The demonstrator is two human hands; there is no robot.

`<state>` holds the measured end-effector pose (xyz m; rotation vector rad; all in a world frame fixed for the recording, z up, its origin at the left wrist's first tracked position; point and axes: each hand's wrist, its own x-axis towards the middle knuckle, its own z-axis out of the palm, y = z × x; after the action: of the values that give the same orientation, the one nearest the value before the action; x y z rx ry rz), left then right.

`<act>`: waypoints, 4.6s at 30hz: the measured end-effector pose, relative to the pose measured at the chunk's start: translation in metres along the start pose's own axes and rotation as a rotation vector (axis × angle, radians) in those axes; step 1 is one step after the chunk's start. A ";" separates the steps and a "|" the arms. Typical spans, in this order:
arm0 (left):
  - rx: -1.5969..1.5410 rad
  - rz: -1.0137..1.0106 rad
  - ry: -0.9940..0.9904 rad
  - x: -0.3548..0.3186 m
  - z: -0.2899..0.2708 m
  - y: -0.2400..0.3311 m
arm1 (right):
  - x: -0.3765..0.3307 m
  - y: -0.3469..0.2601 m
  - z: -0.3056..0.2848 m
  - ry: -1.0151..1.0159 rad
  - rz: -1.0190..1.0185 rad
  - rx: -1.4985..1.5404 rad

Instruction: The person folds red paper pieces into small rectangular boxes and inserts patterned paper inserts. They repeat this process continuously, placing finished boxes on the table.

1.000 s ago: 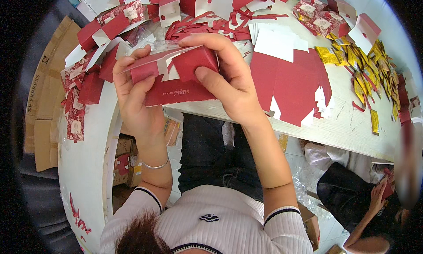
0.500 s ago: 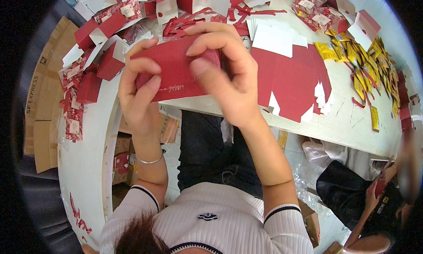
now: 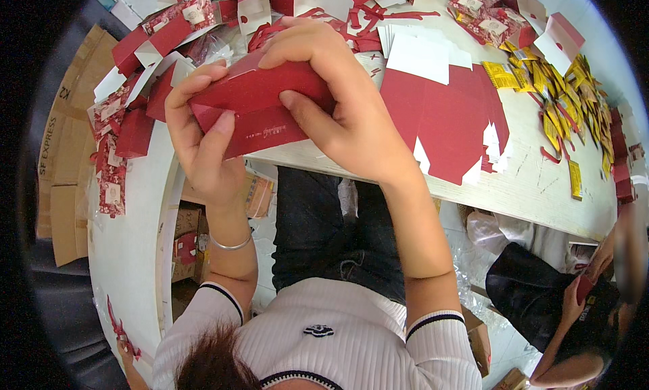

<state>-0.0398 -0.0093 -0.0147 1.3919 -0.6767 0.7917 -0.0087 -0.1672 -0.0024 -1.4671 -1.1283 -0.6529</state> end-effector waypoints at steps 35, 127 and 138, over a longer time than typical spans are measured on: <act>-1.139 -1.200 0.090 -0.009 -0.049 0.000 | -0.016 0.016 0.023 0.059 -0.228 -0.225; -0.088 -0.677 -0.375 0.022 0.019 -0.014 | -0.049 -0.003 -0.018 0.145 0.761 0.127; 0.001 -0.575 -0.327 0.003 0.013 -0.002 | -0.045 -0.011 -0.004 0.171 0.539 -0.169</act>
<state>-0.0359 -0.0225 -0.0129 1.6258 -0.4799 0.1104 -0.0353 -0.1847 -0.0368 -1.7303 -0.5161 -0.4862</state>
